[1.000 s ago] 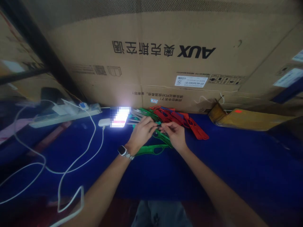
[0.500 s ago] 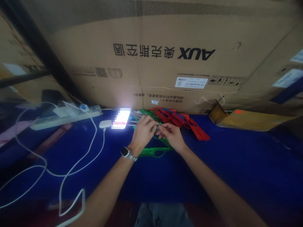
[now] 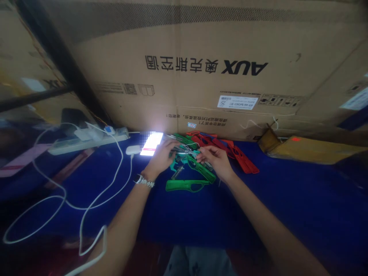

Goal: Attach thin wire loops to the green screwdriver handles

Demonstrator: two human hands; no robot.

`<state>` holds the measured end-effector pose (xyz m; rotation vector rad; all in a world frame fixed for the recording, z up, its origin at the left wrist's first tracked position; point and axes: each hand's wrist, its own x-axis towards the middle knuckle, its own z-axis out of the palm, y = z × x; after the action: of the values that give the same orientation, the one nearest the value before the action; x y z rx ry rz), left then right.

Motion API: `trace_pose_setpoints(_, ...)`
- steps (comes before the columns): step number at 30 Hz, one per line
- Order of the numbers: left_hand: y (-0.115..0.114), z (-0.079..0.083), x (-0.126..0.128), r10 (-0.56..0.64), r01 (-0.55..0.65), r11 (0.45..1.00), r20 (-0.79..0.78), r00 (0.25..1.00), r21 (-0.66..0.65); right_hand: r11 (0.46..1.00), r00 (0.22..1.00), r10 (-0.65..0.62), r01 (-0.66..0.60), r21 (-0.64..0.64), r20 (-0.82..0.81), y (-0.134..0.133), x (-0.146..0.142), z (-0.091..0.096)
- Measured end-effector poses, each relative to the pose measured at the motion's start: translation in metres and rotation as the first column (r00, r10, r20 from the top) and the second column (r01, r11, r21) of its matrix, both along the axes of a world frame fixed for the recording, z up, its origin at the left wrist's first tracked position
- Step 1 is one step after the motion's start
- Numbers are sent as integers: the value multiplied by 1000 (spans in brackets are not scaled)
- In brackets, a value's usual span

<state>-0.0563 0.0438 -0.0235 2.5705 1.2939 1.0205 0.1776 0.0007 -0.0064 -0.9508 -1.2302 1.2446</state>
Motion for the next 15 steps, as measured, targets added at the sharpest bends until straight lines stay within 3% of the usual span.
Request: trace_pose_setpoints(15,-2,0,13,43,-42,999,-78,996,19,998,999,-21,23,-55,35,-9,6,-12)
